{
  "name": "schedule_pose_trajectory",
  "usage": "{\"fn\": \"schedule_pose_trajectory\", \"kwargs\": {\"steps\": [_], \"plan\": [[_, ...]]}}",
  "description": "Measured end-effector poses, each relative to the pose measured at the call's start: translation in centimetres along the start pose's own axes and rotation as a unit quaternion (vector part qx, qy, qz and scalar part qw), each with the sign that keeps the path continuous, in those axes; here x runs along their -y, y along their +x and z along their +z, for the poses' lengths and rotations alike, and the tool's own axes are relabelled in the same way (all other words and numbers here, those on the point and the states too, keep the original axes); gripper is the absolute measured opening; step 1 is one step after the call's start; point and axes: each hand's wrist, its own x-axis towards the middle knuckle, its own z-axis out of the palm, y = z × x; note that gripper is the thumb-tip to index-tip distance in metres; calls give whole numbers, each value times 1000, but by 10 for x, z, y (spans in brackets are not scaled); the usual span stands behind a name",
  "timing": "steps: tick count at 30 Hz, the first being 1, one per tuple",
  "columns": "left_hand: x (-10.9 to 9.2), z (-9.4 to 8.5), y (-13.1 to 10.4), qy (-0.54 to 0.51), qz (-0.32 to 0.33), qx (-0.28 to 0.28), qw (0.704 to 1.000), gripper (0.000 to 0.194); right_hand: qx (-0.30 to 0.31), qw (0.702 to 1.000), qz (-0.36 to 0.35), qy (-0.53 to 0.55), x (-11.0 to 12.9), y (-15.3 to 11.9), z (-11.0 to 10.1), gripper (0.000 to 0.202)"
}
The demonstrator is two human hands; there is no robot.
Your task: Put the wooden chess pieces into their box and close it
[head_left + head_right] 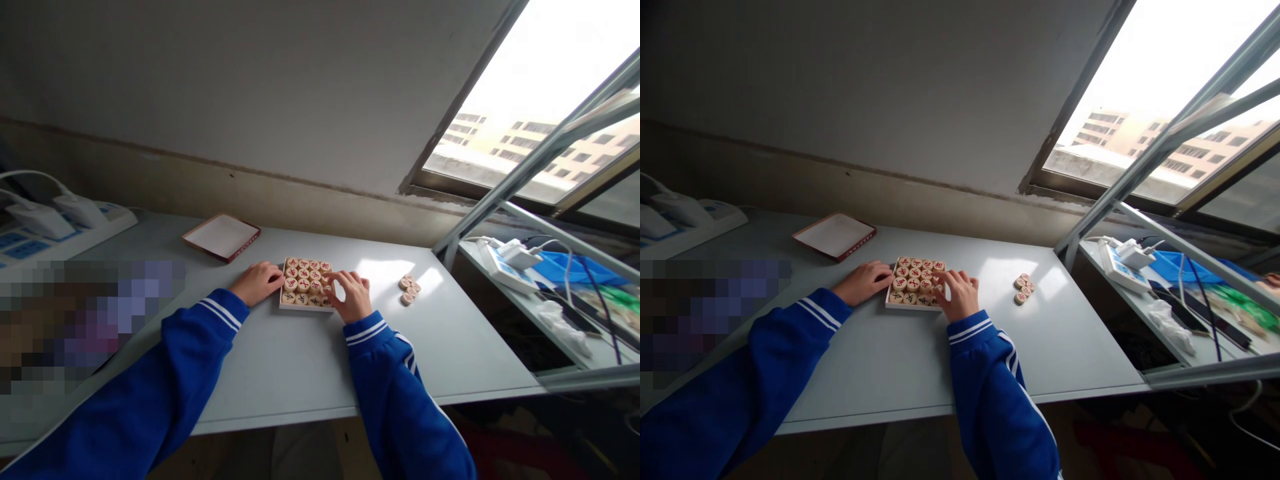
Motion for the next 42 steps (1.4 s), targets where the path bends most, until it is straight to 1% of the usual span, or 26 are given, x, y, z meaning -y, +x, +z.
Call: {"fn": "schedule_pose_trajectory", "kwargs": {"steps": [1,3,5,7,9,11,12,14,16,19,23,26,29,31,34,37,39,42], "plan": [[0,0,0,-2,-1,1,1000,30,-23,999,18,-15,-5,0,-2,22],[0,0,0,-5,0,1,1000,29,-76,991,85,-63,-21,0,-7,23],[0,0,0,-8,1,0,1000,29,-124,968,179,-122,-44,-2,-12,24],[-1,-1,-1,-9,0,-1,1000,29,-143,939,266,-162,-69,-6,-16,32],[-2,-1,-1,-7,0,-1,1000,29,-141,916,328,-183,-92,-11,-19,48],[-2,-2,-1,-3,2,1,1000,30,-131,899,374,-189,-109,-16,-20,59],[-2,-2,-1,-2,3,2,1000,30,-122,893,391,-186,-116,-17,-20,61],[-2,-2,-1,-3,2,2,1000,30,-100,891,412,-165,-126,-20,-19,57],[-1,-1,-1,-7,-1,0,1000,30,-83,899,409,-132,-133,-20,-18,48],[0,0,-1,-11,-2,-1,1000,30,-80,919,375,-97,-139,-18,-14,40],[1,1,0,-6,4,-5,1000,31,-73,945,310,-71,-135,-14,-8,35],[1,1,0,-6,3,-6,1000,31,-64,962,259,-52,-123,-12,-3,31],[0,1,0,-11,2,-2,1000,31,-54,981,185,-26,-105,-9,1,27],[0,0,-1,-11,0,0,1000,31,-49,988,146,-18,-91,-8,3,26],[0,0,-1,-7,-1,1,1000,31,-29,992,122,-18,-73,-7,5,23],[0,0,-1,-2,0,1,1000,31,-2,993,113,-16,-61,-6,4,19],[0,0,0,1,2,-1,1000,32,-10,993,114,-18,-57,-5,1,18],[0,0,0,1,7,-4,1000,32,-48,992,113,-1,-50,-3,-4,18]]}}
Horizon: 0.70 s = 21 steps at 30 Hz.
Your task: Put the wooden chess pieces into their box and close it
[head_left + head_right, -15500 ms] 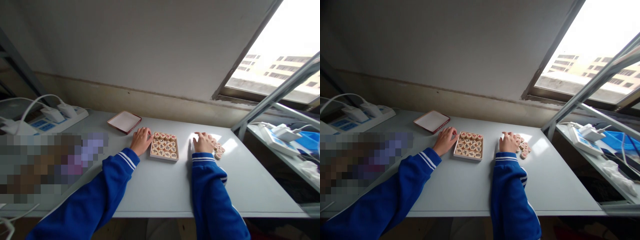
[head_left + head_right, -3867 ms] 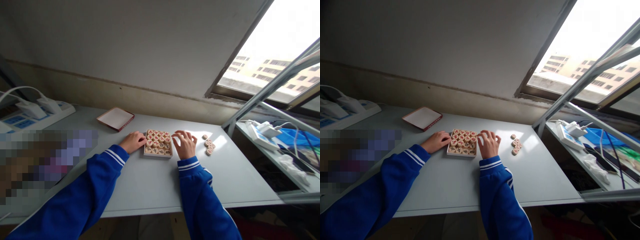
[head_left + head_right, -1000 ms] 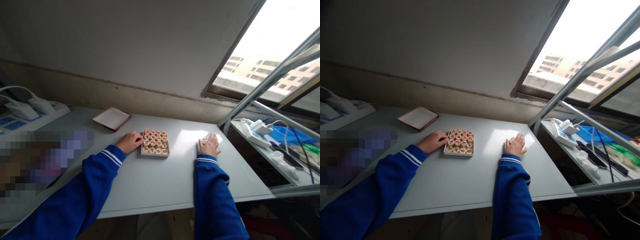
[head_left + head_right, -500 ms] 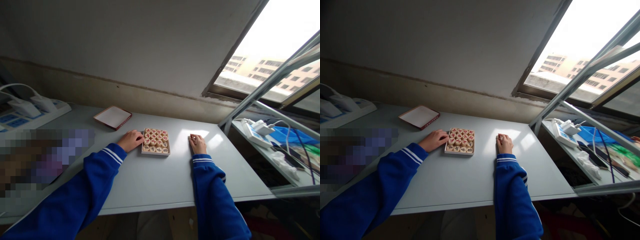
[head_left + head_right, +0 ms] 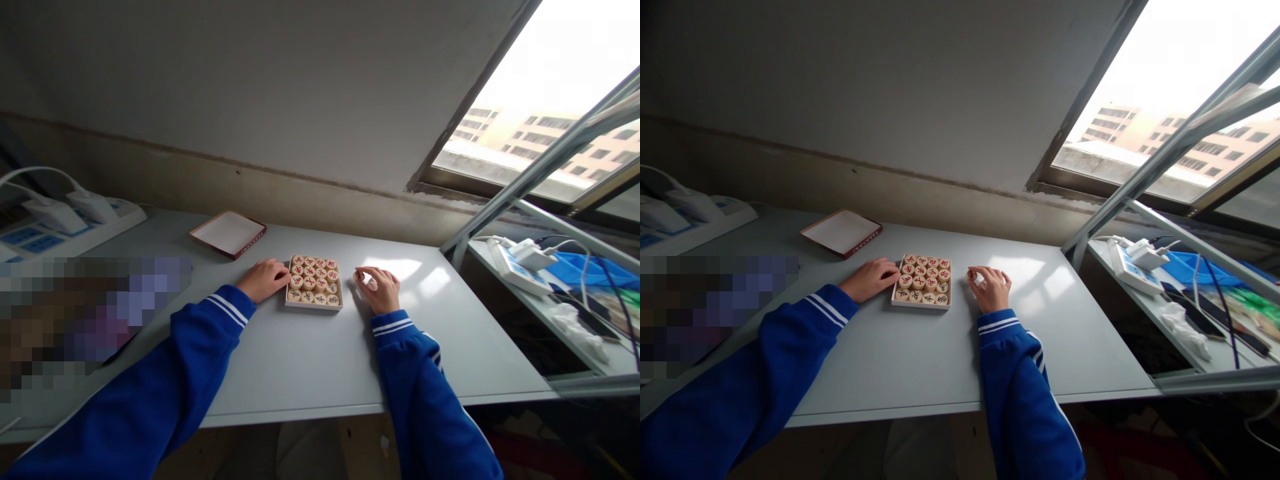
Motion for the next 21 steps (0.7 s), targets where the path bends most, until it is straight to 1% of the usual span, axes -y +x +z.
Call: {"fn": "schedule_pose_trajectory", "kwargs": {"steps": [2,5,7,9,11,16,21], "plan": [[0,0,0,-4,1,-1,1000,31,1,999,-18,42,7,0,-3,20],[0,0,0,-5,0,-6,1000,30,40,989,-84,117,21,-2,-5,22],[0,1,0,1,2,-7,1000,30,58,978,-125,158,29,-4,-4,22],[1,1,0,6,4,-7,1000,31,65,970,-148,179,34,-6,-1,21],[1,2,0,9,7,-8,1000,31,62,971,-152,174,36,-8,3,21],[1,1,1,5,9,-7,1000,31,54,985,-124,110,35,-10,6,20],[0,1,1,2,5,-6,1000,32,76,986,-115,91,37,-10,3,21]]}}
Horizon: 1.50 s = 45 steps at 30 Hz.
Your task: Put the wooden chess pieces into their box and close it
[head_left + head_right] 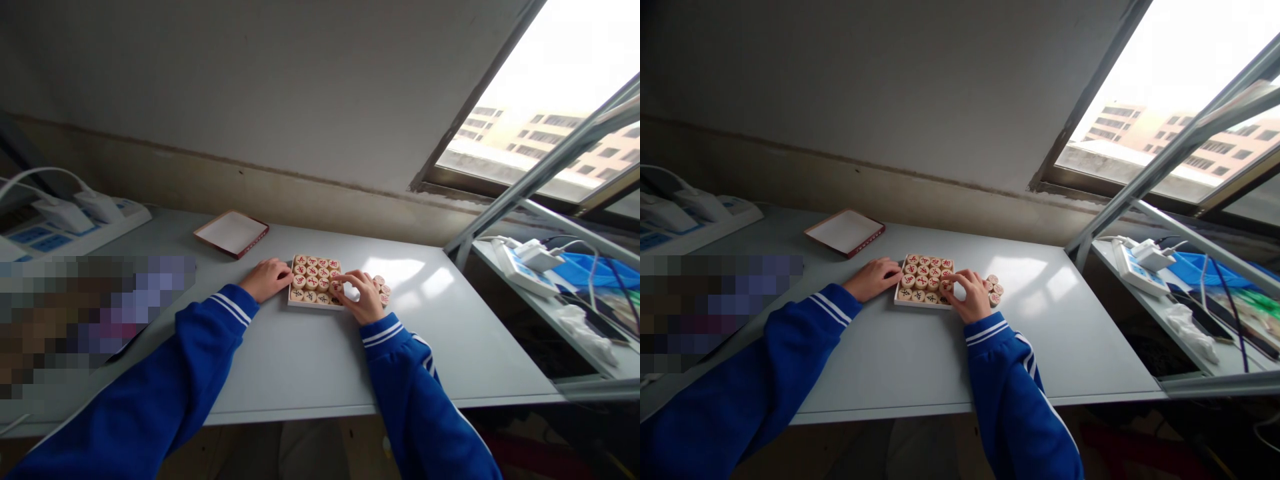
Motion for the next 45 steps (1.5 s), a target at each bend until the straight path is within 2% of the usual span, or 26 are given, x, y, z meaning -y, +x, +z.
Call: {"fn": "schedule_pose_trajectory", "kwargs": {"steps": [11,23,29,31,33,36,39,45], "plan": [[0,-1,-1,-29,-7,4,1000,40,5,1000,0,-5,-2,0,-2,21],[2,0,0,-71,-12,3,997,38,-14,999,33,-15,1,0,1,21],[2,0,0,-87,-19,6,996,39,5,999,29,21,0,1,-5,27],[1,-1,0,-112,-39,15,993,40,-14,999,49,13,-3,2,-10,25],[-2,-3,-1,-128,-63,22,989,40,-62,992,100,-49,-9,2,-14,23],[-6,-5,-2,-123,-87,18,988,39,-119,957,197,-175,-22,0,-16,26],[-9,-5,-2,-100,-99,11,990,40,-108,933,268,-215,-33,-1,-12,24],[-13,1,0,-38,-123,-26,991,39,-66,942,275,-182,-33,0,-8,30]]}}
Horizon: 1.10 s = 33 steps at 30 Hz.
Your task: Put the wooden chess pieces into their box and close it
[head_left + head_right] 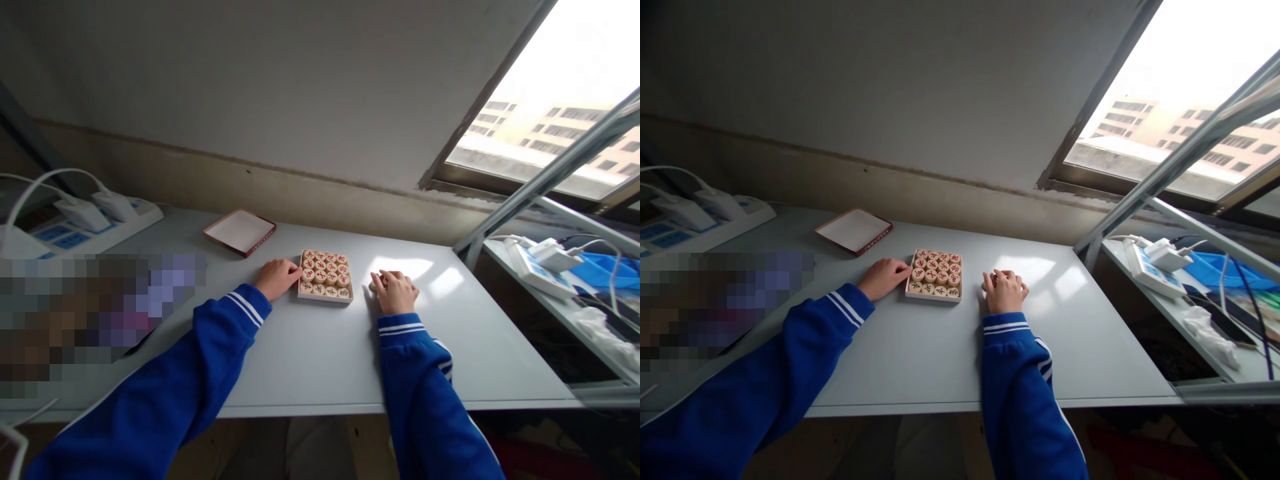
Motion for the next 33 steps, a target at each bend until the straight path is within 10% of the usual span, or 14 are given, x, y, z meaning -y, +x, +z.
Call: {"fn": "schedule_pose_trajectory", "kwargs": {"steps": [28,33], "plan": [[10,-4,2,-42,36,33,998,37,67,965,-186,175,-40,7,12,23],[14,-4,3,-62,53,41,996,35,-35,976,-181,115,-24,1,3,20]]}}
